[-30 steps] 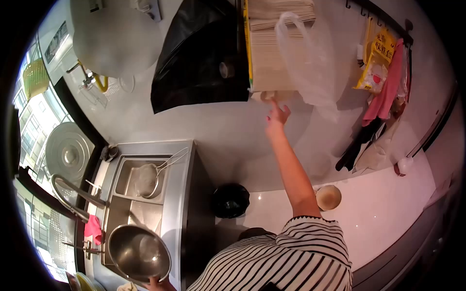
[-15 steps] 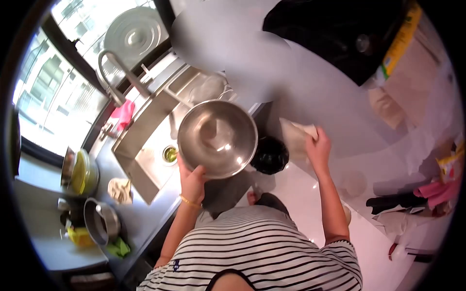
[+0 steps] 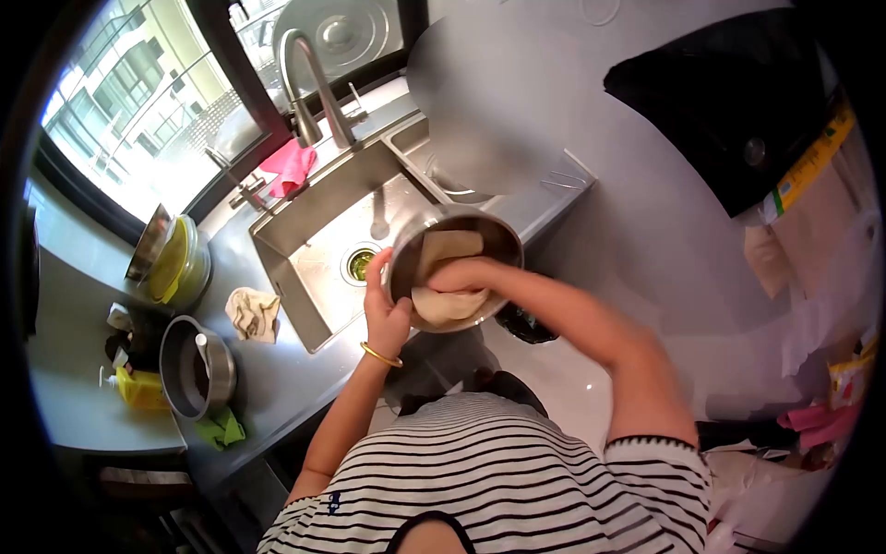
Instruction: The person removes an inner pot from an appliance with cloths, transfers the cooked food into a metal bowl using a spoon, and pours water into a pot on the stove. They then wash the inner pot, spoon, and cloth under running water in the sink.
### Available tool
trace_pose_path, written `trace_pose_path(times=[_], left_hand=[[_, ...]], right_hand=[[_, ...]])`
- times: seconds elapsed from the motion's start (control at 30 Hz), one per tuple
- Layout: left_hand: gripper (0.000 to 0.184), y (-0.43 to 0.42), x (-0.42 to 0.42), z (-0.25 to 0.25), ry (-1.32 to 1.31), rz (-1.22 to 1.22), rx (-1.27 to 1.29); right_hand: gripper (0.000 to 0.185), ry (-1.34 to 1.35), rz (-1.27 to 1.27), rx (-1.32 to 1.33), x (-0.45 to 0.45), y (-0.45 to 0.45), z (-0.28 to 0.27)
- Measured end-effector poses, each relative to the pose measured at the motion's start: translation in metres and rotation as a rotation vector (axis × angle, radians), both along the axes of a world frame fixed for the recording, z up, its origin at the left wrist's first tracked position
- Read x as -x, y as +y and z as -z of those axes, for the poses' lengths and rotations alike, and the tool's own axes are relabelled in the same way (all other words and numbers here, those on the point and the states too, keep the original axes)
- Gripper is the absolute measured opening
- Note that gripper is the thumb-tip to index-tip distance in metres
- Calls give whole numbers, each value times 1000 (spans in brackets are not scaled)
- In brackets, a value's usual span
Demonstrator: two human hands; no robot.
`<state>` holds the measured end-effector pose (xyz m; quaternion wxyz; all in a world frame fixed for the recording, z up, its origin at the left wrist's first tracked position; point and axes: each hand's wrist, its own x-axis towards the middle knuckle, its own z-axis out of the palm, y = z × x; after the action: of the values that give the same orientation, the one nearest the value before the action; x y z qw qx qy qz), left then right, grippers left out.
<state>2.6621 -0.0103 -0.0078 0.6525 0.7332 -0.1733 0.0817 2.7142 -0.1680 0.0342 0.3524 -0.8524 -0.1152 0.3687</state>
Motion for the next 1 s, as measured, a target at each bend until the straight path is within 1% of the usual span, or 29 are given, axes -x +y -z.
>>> trace_pose_path(times=[0.03,0.07,0.1,0.17,0.2,0.23,0.27,0.3,0.37,0.4,0.43,0.47,0.5,0.53,0.57,0.6,0.63,0.67,0.7,0.73,0.77,0.8,0.83,0.87,0.9,0.93,0.97,1.0], left_hand=[[76,6,-2,0,-28,68,-64],[77,-1,5,0,-60,5,-137],[78,-8,8,-1,-82,-42,-85],[78,-14,1,1,57,-82,90],[78,-12,0,1,51,-83,96],[78,-8,-2,1,56,-51,202],[77,-4,-5,0,61,-18,305],[77,3,-9,-3,62,-19,302],[75,16,-16,-14,-159,-84,57],[75,18,-10,-17,-72,-19,163],[76,18,-10,-10,-65,25,209],[76,23,-8,-9,-149,-27,-19],[75,27,-8,-12,-234,-79,-245],[78,22,-12,-5,-175,-56,-175],[78,19,-16,1,-175,-59,-169],[82,18,-19,-3,26,-39,86],[85,19,-19,-8,231,-21,338],[92,21,-17,-15,321,53,521],[92,21,-19,-15,310,48,521],[92,20,-23,-15,190,-1,441],[93,20,-25,-13,78,-48,357],[91,26,-32,-11,7,-13,374],[88,35,-35,-20,-119,-99,152],[87,44,-44,-19,-100,-32,249],[86,52,-43,-16,-64,27,341],[78,55,-35,-26,6,-18,372],[84,65,-40,-23,-74,-31,204],[81,70,-45,-18,-99,-21,189]], right_hand=[[42,-216,-267,341,-3,-8,-6],[42,-255,-314,434,-19,-11,-4],[41,-293,-363,527,-36,-14,-3],[30,-482,-107,676,-29,25,-50],[28,-743,30,551,-24,38,-35],[28,-1002,162,411,-25,46,-16],[28,-1011,156,410,-32,47,-9],[31,-805,113,288,-34,45,1],[41,-387,41,38,-34,40,17],[46,-184,-2,-79,-35,38,13],[41,-199,-159,152,-35,38,10],[37,-216,-342,369,-36,38,6],[46,-248,-347,469,-41,29,1],[59,-276,-353,570,-42,25,-17],[43,-421,-319,753,-45,28,-35],[27,-721,-175,731,-58,33,-31],[18,-897,-1,619,-63,45,-42],[23,-885,73,568,-65,55,-53],[23,-895,69,564,-79,67,-30],[27,-769,476,72,-101,77,15],[31,-580,853,-428,-109,86,40],[36,-290,827,-657,-88,98,25],[39,-165,685,-834,-78,97,32],[41,-14,543,-986,-68,95,39],[43,-121,185,-444,-62,92,10],[45,-293,-266,26,-56,90,-19],[50,-336,-211,237,-54,87,-32],[59,-497,-306,319,-74,70,-9]])
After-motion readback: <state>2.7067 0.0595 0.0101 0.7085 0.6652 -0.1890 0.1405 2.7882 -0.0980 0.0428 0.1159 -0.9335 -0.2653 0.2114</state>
